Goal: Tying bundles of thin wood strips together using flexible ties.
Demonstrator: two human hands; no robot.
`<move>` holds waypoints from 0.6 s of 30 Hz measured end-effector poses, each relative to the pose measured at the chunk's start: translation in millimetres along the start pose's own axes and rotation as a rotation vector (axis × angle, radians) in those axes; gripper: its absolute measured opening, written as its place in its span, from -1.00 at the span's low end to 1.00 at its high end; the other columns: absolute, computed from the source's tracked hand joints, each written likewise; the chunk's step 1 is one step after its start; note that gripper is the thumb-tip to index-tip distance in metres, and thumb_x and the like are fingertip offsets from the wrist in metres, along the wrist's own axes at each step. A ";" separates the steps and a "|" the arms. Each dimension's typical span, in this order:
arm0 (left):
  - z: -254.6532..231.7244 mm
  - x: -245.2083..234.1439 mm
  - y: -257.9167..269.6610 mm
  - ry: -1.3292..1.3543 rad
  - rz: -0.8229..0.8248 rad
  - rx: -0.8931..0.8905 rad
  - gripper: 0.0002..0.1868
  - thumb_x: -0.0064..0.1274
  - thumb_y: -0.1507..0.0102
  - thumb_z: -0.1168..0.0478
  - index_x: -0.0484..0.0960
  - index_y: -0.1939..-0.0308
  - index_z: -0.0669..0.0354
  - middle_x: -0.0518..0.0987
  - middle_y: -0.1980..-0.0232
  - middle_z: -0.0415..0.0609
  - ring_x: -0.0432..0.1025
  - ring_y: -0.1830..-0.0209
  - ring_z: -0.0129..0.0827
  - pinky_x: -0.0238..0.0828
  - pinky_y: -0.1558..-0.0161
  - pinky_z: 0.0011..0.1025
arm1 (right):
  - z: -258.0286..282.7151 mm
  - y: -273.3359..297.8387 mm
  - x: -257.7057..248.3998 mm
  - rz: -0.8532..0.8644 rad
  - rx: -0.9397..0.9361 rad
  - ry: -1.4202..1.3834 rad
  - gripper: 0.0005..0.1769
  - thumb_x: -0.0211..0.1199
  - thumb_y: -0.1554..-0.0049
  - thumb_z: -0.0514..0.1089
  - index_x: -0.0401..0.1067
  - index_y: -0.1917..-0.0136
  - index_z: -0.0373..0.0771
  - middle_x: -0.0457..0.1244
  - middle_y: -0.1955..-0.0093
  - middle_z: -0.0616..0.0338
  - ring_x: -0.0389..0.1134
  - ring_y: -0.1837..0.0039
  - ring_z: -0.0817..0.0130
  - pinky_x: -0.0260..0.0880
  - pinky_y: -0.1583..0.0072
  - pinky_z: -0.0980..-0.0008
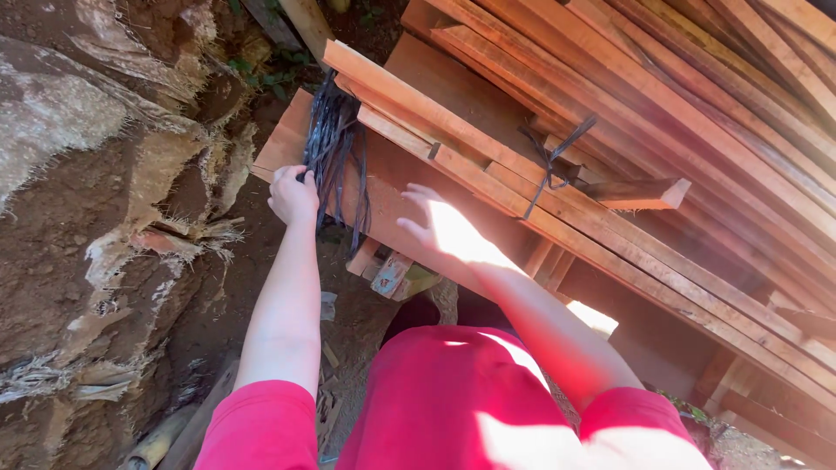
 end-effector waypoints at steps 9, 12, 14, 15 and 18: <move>-29.7 -75.3 48.4 0.118 -0.174 0.189 -0.87 0.23 -0.25 -0.04 0.72 0.18 -0.24 0.65 0.25 -0.27 0.56 0.20 -0.20 0.40 0.10 -0.12 | -6.8 -31.1 60.1 0.014 0.119 -0.159 -0.40 0.31 -0.18 0.26 0.38 -0.42 0.09 0.26 -0.44 0.26 0.42 -0.28 0.18 0.46 -0.28 0.14; -39.2 -92.3 77.2 0.256 -0.056 0.334 -0.83 0.22 -0.26 -0.07 0.72 0.18 -0.19 0.66 0.25 -0.21 0.58 0.23 -0.20 0.44 0.18 -0.10 | -12.3 -50.0 72.4 0.023 0.229 -0.326 -0.35 0.26 -0.18 0.39 0.40 -0.40 0.06 0.38 -0.29 0.18 0.45 -0.24 0.17 0.48 -0.26 0.14; -51.2 -107.1 100.2 0.361 0.030 0.366 -0.82 0.24 -0.25 -0.06 0.74 0.18 -0.17 0.67 0.25 -0.18 0.58 0.24 -0.17 0.47 0.19 -0.14 | -7.3 -57.6 73.2 0.035 0.293 -0.510 -0.32 0.21 -0.22 0.37 0.38 -0.43 -0.04 0.39 -0.27 0.13 0.47 -0.20 0.25 0.46 -0.26 0.21; -59.0 -114.2 110.1 0.468 0.114 0.401 -0.82 0.25 -0.23 -0.05 0.76 0.18 -0.16 0.69 0.25 -0.14 0.59 0.24 -0.13 0.49 0.19 -0.17 | -5.0 -62.9 72.4 0.044 0.353 -0.693 -0.29 0.17 -0.26 0.36 0.36 -0.46 -0.14 0.40 -0.25 0.07 0.48 -0.17 0.32 0.45 -0.26 0.29; -62.6 -99.3 129.2 0.667 0.369 0.371 -0.77 0.39 -0.16 0.02 0.79 0.15 -0.11 0.72 0.28 -0.19 0.63 0.24 -0.34 0.52 0.20 -0.49 | -18.0 -76.6 70.0 -0.015 0.419 -0.408 -0.66 0.30 -0.15 0.28 0.62 -0.08 0.14 0.47 0.09 0.34 0.53 0.06 0.42 0.54 -0.01 0.34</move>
Point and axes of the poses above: each hand's wrist, its own y-axis away from the middle knuckle, its own x-axis out of the palm, z = x × y, the point moved 1 cm from there along -y, towards the middle knuckle
